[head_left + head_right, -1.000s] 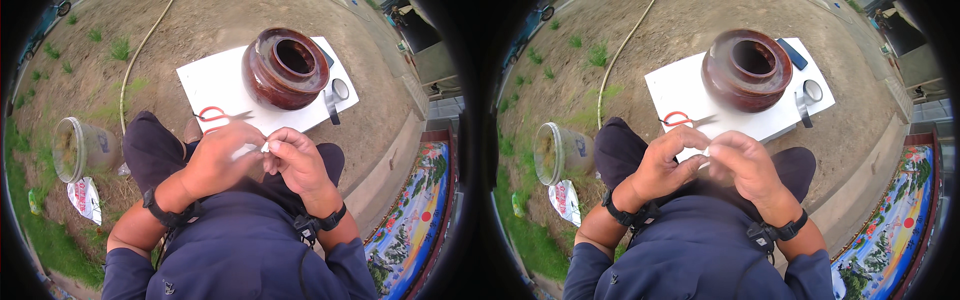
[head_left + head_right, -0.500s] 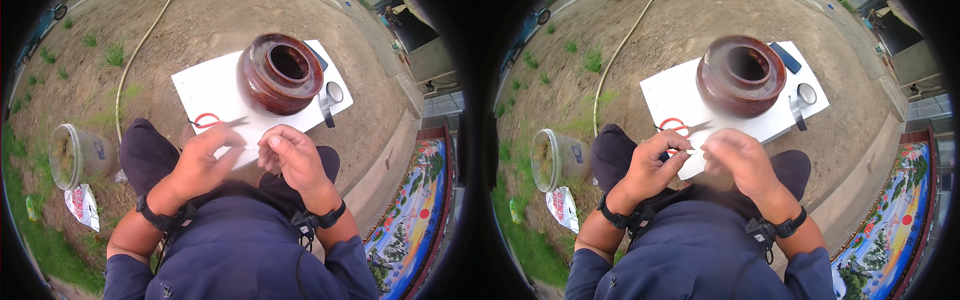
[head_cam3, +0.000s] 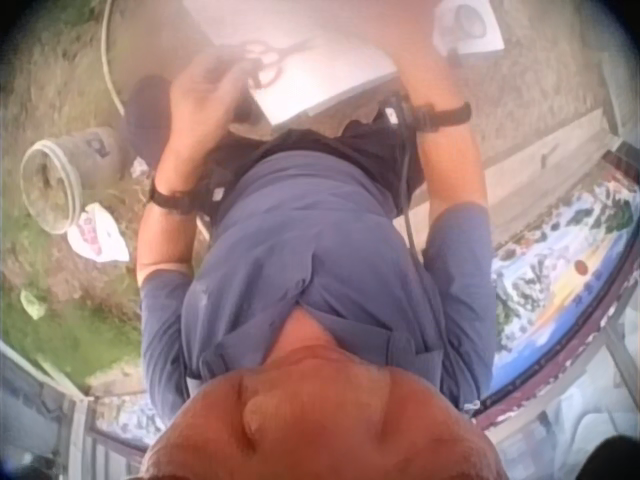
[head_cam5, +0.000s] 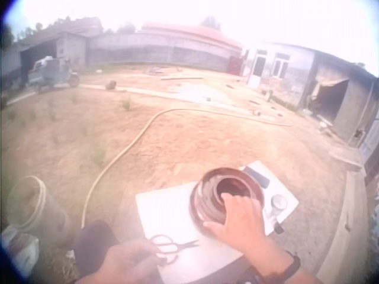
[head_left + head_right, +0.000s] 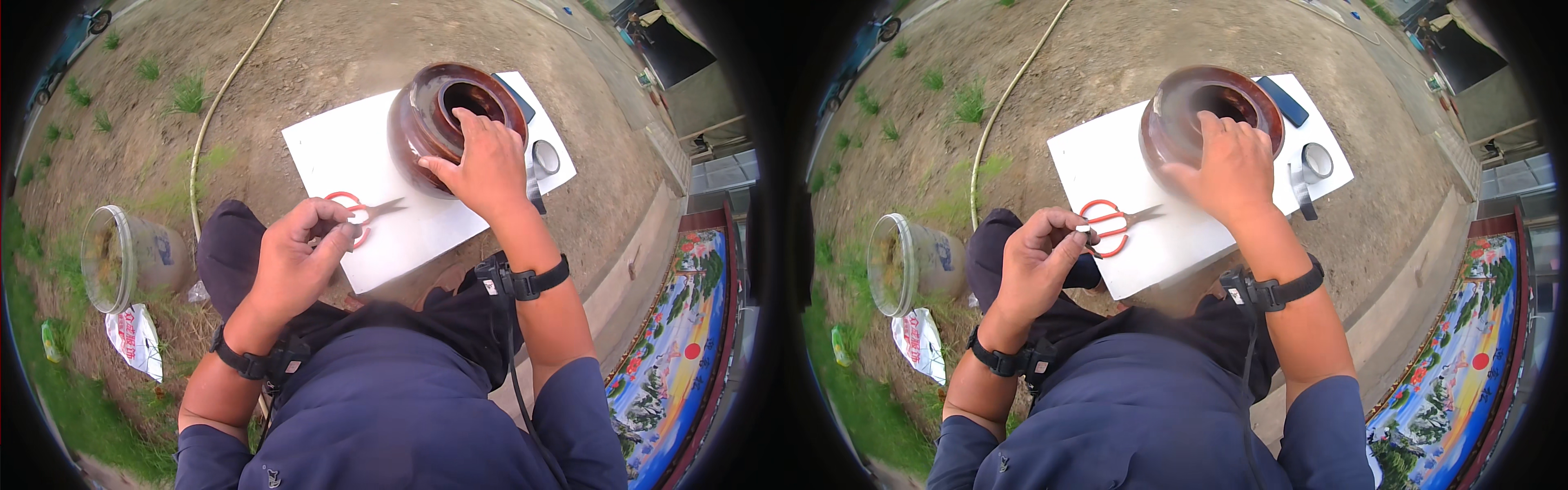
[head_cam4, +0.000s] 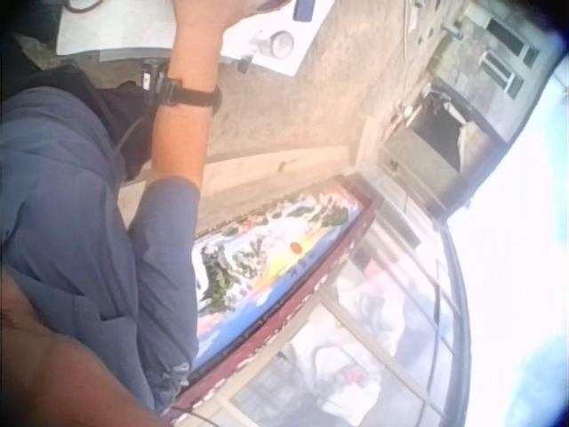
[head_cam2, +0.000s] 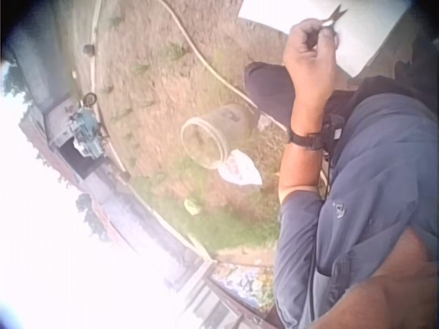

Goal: The person applies a strip of adhesive tape around a ceramic vase, using scissors to cut the tape and smoothing it onto the surface by hand.

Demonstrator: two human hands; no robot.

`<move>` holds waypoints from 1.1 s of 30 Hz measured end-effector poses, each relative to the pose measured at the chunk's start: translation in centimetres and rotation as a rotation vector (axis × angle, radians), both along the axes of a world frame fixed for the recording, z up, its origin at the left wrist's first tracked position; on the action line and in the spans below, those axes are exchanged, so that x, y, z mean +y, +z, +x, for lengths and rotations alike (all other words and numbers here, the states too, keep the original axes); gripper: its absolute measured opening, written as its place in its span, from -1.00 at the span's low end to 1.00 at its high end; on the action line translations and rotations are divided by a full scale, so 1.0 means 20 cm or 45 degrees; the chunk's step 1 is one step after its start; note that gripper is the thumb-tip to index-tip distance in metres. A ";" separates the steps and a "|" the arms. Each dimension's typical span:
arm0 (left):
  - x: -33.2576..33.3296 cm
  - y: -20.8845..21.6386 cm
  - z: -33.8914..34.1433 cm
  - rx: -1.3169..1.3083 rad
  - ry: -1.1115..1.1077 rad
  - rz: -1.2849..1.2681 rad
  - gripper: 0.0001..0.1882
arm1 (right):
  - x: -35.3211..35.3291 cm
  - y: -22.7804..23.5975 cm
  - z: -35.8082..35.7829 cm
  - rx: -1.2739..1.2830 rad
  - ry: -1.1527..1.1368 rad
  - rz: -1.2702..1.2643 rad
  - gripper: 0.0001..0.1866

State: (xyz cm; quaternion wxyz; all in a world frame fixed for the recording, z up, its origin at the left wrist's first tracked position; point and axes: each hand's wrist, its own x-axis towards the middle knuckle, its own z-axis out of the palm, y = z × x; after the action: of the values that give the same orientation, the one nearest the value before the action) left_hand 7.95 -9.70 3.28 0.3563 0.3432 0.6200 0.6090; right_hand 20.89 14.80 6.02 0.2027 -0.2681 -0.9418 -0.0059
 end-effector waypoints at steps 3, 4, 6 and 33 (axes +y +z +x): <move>-0.01 -0.01 -0.02 -0.015 0.026 -0.028 -0.88 | 0.03 -0.04 -0.02 -0.045 -0.012 0.009 -0.40; -0.01 -0.01 -0.02 -0.021 0.032 -0.031 -0.89 | 0.04 -0.05 -0.02 -0.017 0.020 0.029 -0.42; -0.01 0.00 -0.02 -0.039 0.027 -0.030 -0.89 | 0.06 -0.07 -0.01 0.016 0.066 0.044 -0.44; 0.02 -0.04 -0.04 -0.056 0.095 -0.017 -0.89 | 0.48 0.22 0.30 0.070 0.378 -1.271 -0.47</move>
State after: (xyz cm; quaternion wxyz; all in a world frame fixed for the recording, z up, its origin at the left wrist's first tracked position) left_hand 7.15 -9.32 2.42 0.3492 0.3039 0.6284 0.6252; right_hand 26.91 24.31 10.39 0.0735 -0.1956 -0.8522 0.4797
